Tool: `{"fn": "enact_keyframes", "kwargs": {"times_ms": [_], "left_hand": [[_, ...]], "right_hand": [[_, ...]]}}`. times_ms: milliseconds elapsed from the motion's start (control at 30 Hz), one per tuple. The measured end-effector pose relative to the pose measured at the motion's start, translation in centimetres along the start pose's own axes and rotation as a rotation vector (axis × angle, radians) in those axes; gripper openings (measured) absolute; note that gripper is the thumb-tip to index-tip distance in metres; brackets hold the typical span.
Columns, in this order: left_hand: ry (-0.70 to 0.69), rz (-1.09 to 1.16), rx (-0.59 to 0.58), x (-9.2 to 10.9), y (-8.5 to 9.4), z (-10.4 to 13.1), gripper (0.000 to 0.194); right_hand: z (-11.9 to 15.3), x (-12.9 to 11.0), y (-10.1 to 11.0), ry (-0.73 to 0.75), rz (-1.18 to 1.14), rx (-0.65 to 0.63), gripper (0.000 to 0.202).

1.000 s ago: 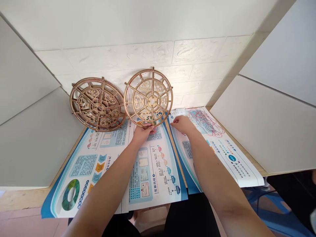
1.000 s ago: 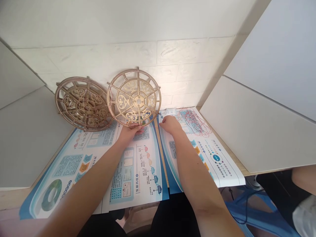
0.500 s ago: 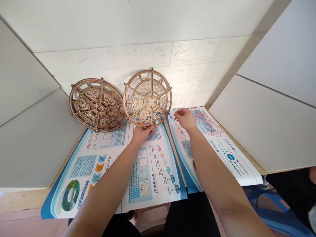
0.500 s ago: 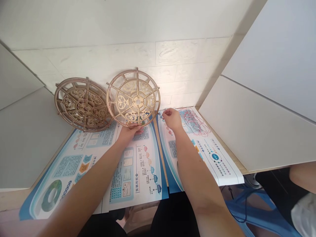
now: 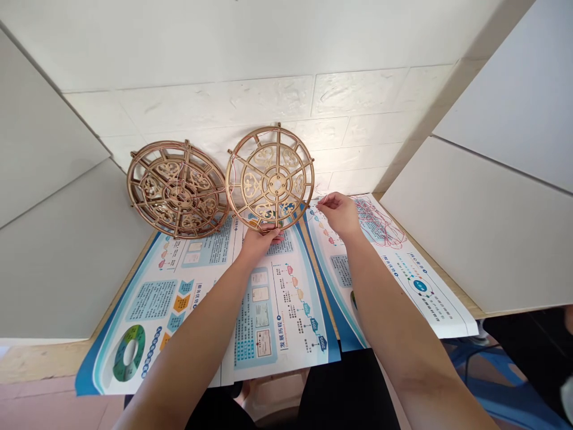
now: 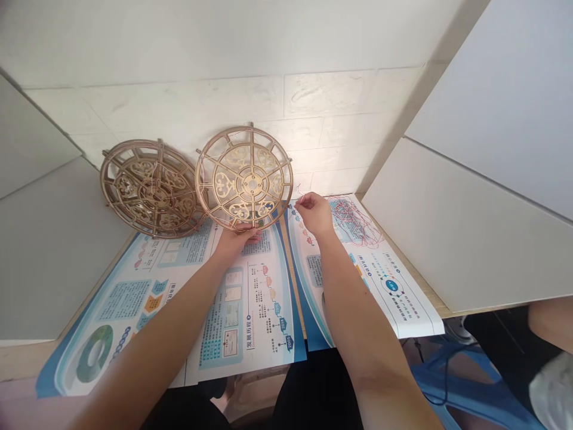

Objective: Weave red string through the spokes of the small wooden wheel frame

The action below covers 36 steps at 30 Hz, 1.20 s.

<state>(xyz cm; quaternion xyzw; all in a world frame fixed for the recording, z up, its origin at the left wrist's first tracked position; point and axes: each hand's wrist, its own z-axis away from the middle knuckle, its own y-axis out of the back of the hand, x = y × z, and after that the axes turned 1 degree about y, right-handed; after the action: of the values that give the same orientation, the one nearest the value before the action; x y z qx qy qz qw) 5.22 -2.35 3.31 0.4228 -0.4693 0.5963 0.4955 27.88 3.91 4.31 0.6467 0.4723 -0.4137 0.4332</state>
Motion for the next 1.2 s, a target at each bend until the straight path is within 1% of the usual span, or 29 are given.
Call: {"fn": "enact_keyframes", "kwargs": {"times_ms": [133, 267, 367, 567, 700, 867, 1067, 1200], "left_hand": [[0.001, 0.013, -0.006, 0.1, -0.1, 0.0, 0.009], [0.002, 0.013, -0.018, 0.0, -0.1, 0.0, 0.010], [-0.008, 0.013, -0.040, 0.0, 0.0, 0.0, 0.014], [-0.022, -0.039, -0.074, 0.2, 0.1, 0.3, 0.012], [-0.035, -0.060, -0.079, 0.1, 0.1, 0.4, 0.013], [-0.050, -0.080, -0.082, -0.1, 0.1, 0.4, 0.013], [-0.092, -0.138, -0.071, -0.2, 0.0, 0.4, 0.010], [-0.105, -0.151, -0.073, -0.4, 0.1, 0.1, 0.010]], "right_hand": [[-0.1, 0.6, -0.1, 0.001, -0.084, -0.053, 0.027], [-0.3, 0.9, -0.2, -0.011, -0.063, -0.043, 0.030], [-0.3, 1.0, -0.2, 0.001, -0.045, -0.049, 0.028], [0.0, 1.0, -0.1, 0.067, 0.173, -0.070, 0.014], [0.2, 0.9, -0.2, 0.105, 0.250, -0.067, 0.012], [0.1, 1.0, -0.2, 0.071, 0.191, -0.060, 0.015], [-0.1, 1.5, -0.4, 0.060, 0.042, -0.146, 0.020], [-0.2, 1.5, -0.4, 0.023, 0.031, -0.163, 0.023]]}}
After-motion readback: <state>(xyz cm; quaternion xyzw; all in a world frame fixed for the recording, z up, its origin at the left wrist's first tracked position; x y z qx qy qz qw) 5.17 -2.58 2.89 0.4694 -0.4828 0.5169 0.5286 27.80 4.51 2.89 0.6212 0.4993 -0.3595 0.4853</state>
